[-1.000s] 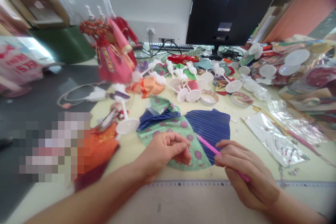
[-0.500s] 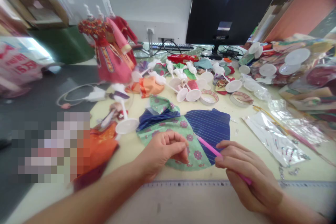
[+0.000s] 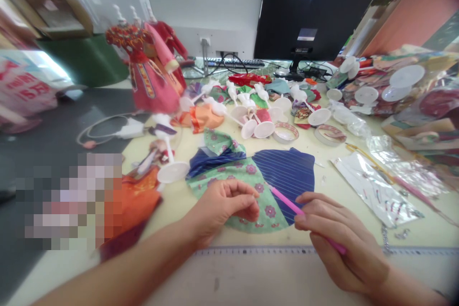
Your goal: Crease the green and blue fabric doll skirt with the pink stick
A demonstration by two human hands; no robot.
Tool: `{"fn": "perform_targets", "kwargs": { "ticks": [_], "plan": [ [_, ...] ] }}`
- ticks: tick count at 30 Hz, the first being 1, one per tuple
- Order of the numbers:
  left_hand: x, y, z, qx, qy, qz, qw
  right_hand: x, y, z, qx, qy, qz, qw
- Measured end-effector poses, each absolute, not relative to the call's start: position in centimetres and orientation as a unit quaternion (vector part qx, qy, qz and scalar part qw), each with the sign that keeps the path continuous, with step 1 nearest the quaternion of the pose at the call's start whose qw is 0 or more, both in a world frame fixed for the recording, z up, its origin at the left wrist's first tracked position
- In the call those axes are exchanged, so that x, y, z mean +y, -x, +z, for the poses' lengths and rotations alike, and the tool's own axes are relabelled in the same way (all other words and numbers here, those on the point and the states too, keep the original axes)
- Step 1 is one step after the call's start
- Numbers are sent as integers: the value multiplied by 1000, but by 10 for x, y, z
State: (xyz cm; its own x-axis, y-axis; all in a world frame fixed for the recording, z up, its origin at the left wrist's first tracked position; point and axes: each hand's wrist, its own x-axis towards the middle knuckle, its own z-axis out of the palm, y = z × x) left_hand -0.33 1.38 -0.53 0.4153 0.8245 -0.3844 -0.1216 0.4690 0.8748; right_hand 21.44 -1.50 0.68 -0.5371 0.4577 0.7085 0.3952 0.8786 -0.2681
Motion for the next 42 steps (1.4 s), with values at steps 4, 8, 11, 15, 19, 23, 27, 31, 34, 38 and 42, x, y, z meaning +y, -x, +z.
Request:
{"fn": "perform_targets", "kwargs": {
  "ticks": [4, 8, 11, 15, 19, 23, 27, 31, 34, 38, 42],
  "plan": [
    [13, 4, -6, 428, -399, 325, 743, -15, -214, 8, -877, 246, 37, 412],
    [13, 4, -6, 420, -397, 333, 745, -15, -214, 8, -877, 246, 40, 412],
    [13, 3, -6, 418, -400, 336, 743, -14, -214, 6, -876, 247, 36, 412],
    [13, 3, -5, 415, -412, 337, 738, -14, -214, 5, -875, 244, 35, 417],
    [13, 3, -3, 419, -427, 328, 731, -14, -213, 8, -875, 242, 33, 418],
    [12, 3, -3, 443, -435, 313, 718, -14, -213, 5, -878, 235, 49, 415],
    [13, 2, -4, 468, -462, 302, 690, -14, -211, -1, -875, 235, 55, 419],
    [11, -1, -6, 451, -500, 273, 687, -14, -204, -6, -865, 253, 53, 430],
    [8, -2, -7, 429, -517, 253, 697, -14, -200, -11, -863, 272, 54, 422],
    [4, -3, -9, 410, -544, 251, 687, -12, -199, -20, -873, 281, 75, 392],
    [3, -3, -8, 415, -566, 231, 674, -9, -199, -23, -882, 271, 63, 381]
  ]
}}
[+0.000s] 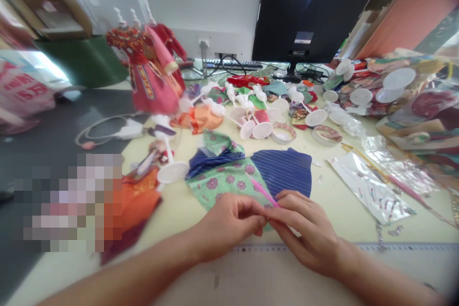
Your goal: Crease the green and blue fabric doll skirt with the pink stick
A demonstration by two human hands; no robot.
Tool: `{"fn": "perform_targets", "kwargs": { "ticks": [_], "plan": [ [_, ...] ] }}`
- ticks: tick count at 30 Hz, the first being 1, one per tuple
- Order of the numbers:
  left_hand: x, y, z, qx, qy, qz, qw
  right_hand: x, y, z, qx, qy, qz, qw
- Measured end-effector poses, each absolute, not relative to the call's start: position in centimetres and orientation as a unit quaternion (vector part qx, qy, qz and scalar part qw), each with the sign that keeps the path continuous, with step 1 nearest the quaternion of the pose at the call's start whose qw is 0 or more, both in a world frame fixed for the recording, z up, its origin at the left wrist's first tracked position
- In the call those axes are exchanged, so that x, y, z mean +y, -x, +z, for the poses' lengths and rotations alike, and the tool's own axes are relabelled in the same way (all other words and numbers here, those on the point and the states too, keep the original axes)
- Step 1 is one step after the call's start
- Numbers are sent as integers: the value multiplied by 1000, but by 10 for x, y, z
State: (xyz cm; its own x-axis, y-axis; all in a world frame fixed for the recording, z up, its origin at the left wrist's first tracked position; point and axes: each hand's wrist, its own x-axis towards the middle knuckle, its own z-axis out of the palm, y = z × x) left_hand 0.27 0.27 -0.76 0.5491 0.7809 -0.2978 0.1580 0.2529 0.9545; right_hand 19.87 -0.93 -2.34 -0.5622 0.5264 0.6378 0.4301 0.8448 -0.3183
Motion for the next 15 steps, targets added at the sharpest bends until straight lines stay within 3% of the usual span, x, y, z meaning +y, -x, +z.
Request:
{"fn": "perform_targets", "kwargs": {
  "ticks": [15],
  "plan": [
    [1, -3, -7, 433, -555, 228, 673, -7, -195, -22, -897, 265, 0, 353]
  ]
}}
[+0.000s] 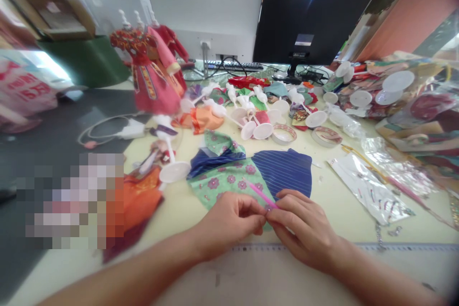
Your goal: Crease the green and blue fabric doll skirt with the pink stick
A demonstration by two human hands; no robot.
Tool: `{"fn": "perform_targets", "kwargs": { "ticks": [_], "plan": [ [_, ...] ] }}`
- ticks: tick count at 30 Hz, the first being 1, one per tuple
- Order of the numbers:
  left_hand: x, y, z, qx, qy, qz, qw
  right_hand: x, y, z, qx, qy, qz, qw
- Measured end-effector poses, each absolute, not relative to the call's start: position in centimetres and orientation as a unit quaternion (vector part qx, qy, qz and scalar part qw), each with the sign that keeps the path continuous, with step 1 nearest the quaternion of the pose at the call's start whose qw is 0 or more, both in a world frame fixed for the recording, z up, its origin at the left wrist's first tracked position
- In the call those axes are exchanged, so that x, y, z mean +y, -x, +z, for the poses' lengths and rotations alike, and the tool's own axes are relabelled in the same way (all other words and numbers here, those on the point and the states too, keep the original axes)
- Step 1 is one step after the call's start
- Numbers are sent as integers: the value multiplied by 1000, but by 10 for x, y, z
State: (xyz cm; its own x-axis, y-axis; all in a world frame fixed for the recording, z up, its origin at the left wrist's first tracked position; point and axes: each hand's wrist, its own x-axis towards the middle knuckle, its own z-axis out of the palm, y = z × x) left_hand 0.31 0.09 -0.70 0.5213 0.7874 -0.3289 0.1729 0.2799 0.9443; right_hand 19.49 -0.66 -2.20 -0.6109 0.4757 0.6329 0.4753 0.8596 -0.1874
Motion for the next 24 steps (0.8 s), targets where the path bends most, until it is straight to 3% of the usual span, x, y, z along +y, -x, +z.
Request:
{"fn": "perform_targets", "kwargs": {
  "ticks": [10, 24],
  "plan": [
    [2, -4, -5, 437, -516, 232, 699, -8, -194, -25, -880, 292, 12, 374],
    [0, -5, 1, 430, -423, 236, 762, -6, -194, -18, -901, 265, -60, 338]
  ]
}}
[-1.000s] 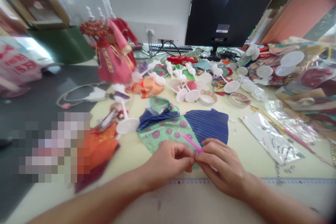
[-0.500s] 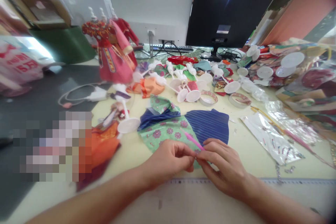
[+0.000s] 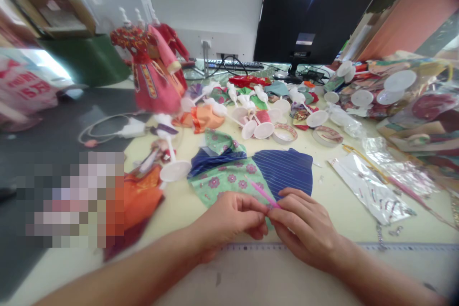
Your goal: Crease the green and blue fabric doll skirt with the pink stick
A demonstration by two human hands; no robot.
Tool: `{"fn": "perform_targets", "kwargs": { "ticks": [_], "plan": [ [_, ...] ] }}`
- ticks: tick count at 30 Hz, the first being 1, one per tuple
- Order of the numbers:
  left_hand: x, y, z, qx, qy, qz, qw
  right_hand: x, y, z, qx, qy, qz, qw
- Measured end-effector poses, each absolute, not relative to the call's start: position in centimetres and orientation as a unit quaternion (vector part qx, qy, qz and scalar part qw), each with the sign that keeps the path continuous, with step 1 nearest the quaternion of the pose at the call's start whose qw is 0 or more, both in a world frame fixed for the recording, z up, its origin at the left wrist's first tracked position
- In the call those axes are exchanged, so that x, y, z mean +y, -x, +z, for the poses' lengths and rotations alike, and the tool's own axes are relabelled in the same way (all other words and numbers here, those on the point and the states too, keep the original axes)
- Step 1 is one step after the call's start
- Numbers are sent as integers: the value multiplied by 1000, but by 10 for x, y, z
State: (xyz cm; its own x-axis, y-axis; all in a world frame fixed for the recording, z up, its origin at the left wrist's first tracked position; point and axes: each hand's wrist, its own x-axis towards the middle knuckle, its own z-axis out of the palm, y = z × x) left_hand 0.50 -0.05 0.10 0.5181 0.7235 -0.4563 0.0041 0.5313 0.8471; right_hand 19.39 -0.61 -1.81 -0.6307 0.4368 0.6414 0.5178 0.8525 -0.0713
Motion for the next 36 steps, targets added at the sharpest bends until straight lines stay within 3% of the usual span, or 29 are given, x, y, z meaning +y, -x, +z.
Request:
{"fn": "perform_targets", "kwargs": {
  "ticks": [18, 30, 36],
  "plan": [
    [0, -4, -3, 435, -431, 245, 752, -7, -194, -24, -882, 298, 4, 366],
    [1, -4, -3, 405, -401, 242, 785, -6, -196, -20, -901, 270, -89, 328],
    [0, -4, -3, 402, -385, 241, 795, -6, -195, -21, -897, 275, -74, 337]
  ]
}}
